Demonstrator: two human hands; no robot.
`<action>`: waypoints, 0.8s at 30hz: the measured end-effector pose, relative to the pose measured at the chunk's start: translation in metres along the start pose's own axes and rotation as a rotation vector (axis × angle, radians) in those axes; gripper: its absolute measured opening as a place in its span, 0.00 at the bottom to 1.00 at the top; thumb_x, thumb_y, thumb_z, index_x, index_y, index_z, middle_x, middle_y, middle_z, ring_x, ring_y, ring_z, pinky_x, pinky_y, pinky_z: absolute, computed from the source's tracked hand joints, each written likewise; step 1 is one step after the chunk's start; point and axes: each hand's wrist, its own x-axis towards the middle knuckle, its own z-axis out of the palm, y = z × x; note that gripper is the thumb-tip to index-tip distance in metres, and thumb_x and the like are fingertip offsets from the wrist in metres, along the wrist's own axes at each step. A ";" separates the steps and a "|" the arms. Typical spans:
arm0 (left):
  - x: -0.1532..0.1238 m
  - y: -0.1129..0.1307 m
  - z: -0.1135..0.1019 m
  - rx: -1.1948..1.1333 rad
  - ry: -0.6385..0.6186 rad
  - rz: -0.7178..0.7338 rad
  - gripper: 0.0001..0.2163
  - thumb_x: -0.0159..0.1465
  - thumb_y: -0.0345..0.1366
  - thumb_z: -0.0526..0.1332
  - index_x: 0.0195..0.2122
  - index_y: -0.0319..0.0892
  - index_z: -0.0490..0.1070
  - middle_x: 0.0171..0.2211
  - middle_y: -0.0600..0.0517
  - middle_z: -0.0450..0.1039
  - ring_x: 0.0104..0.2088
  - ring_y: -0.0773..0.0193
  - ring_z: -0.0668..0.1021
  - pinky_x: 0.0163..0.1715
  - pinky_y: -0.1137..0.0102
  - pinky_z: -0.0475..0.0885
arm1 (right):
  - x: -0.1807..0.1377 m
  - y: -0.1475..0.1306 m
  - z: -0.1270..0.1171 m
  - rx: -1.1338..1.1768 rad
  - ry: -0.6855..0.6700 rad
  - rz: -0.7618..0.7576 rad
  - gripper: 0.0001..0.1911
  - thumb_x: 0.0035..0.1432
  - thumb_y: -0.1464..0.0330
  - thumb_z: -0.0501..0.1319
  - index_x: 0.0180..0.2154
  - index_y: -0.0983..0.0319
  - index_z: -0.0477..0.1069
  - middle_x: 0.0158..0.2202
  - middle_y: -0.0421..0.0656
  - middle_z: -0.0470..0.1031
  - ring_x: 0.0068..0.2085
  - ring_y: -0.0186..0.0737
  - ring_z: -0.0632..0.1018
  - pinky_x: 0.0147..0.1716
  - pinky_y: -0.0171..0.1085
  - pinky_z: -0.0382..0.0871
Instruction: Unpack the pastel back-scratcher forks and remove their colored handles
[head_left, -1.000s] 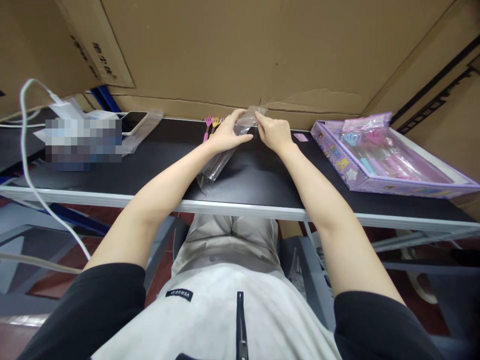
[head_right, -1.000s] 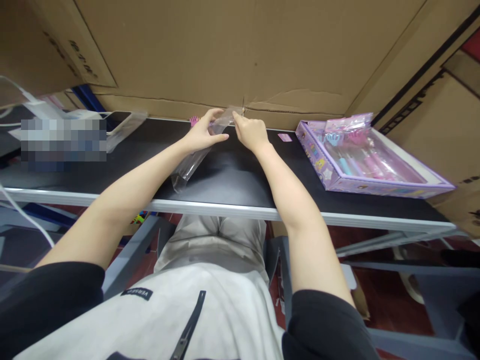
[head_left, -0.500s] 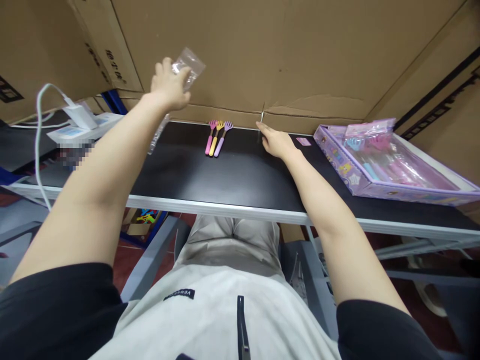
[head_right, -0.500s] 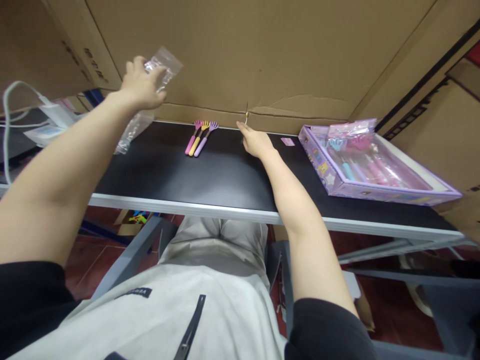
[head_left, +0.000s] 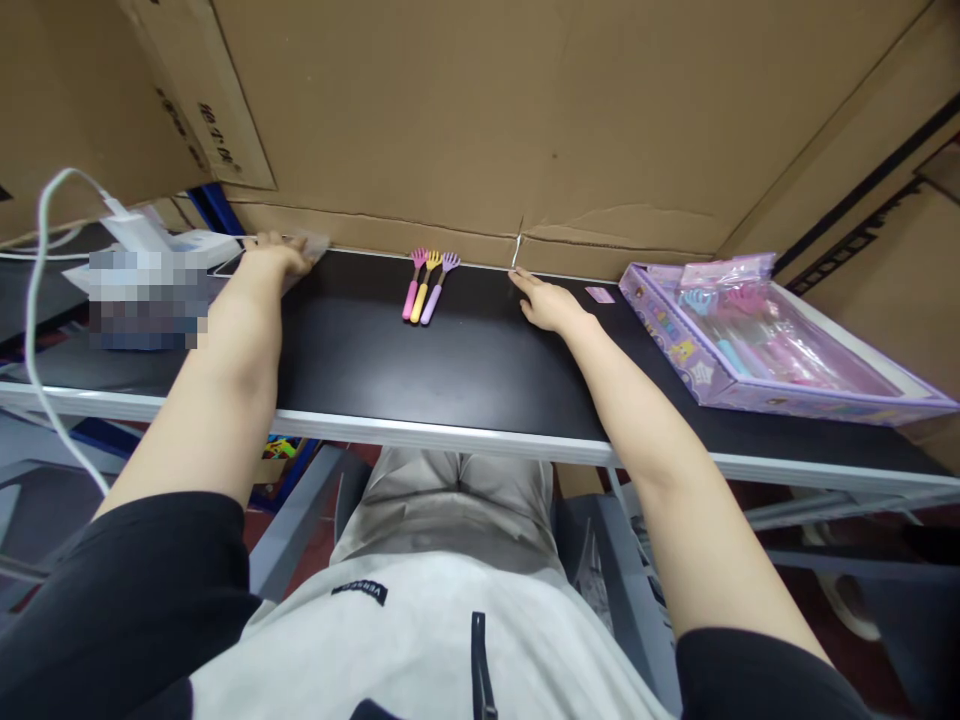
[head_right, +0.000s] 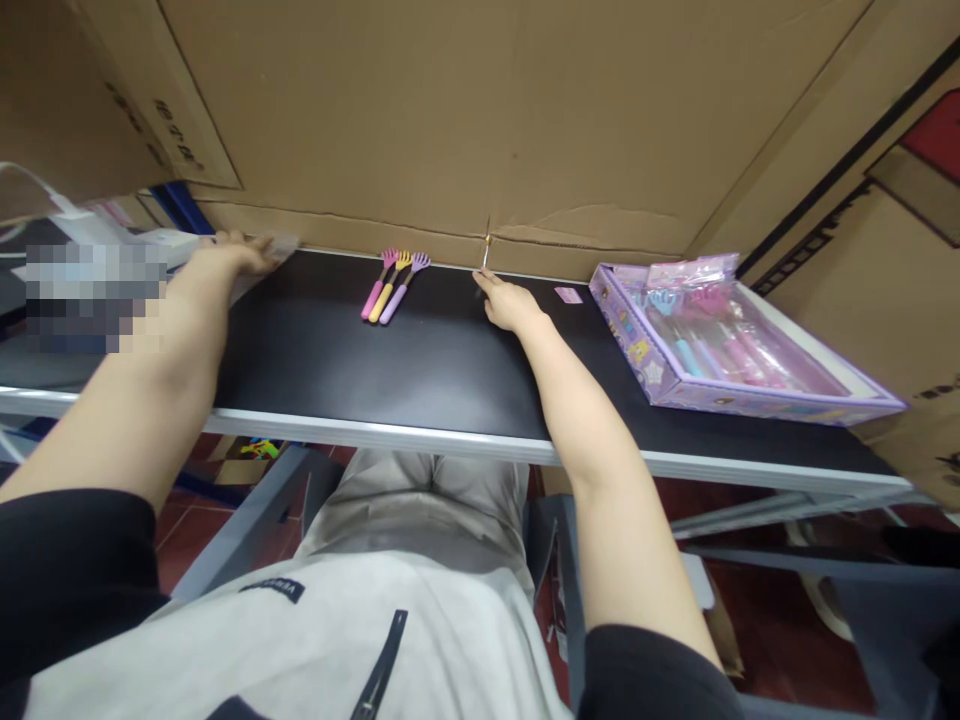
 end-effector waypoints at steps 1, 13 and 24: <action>-0.003 0.004 0.000 0.010 -0.009 -0.086 0.63 0.52 0.80 0.41 0.79 0.38 0.49 0.81 0.42 0.47 0.76 0.27 0.46 0.70 0.27 0.40 | 0.000 0.000 0.001 0.002 0.004 -0.003 0.39 0.69 0.74 0.52 0.79 0.65 0.55 0.81 0.49 0.49 0.69 0.58 0.76 0.69 0.54 0.73; -0.006 0.025 0.010 -0.024 -0.010 -0.248 0.85 0.19 0.85 0.24 0.76 0.39 0.55 0.80 0.48 0.52 0.76 0.32 0.49 0.73 0.41 0.37 | 0.006 0.006 0.009 0.053 0.013 -0.014 0.40 0.69 0.75 0.52 0.80 0.71 0.52 0.80 0.52 0.51 0.74 0.55 0.70 0.74 0.52 0.67; -0.009 0.031 0.009 -0.066 0.013 -0.206 0.90 0.17 0.84 0.20 0.79 0.34 0.52 0.81 0.44 0.48 0.76 0.26 0.46 0.70 0.36 0.33 | 0.008 0.005 0.011 0.034 -0.001 0.013 0.37 0.70 0.75 0.52 0.78 0.69 0.58 0.79 0.51 0.53 0.72 0.55 0.72 0.74 0.51 0.66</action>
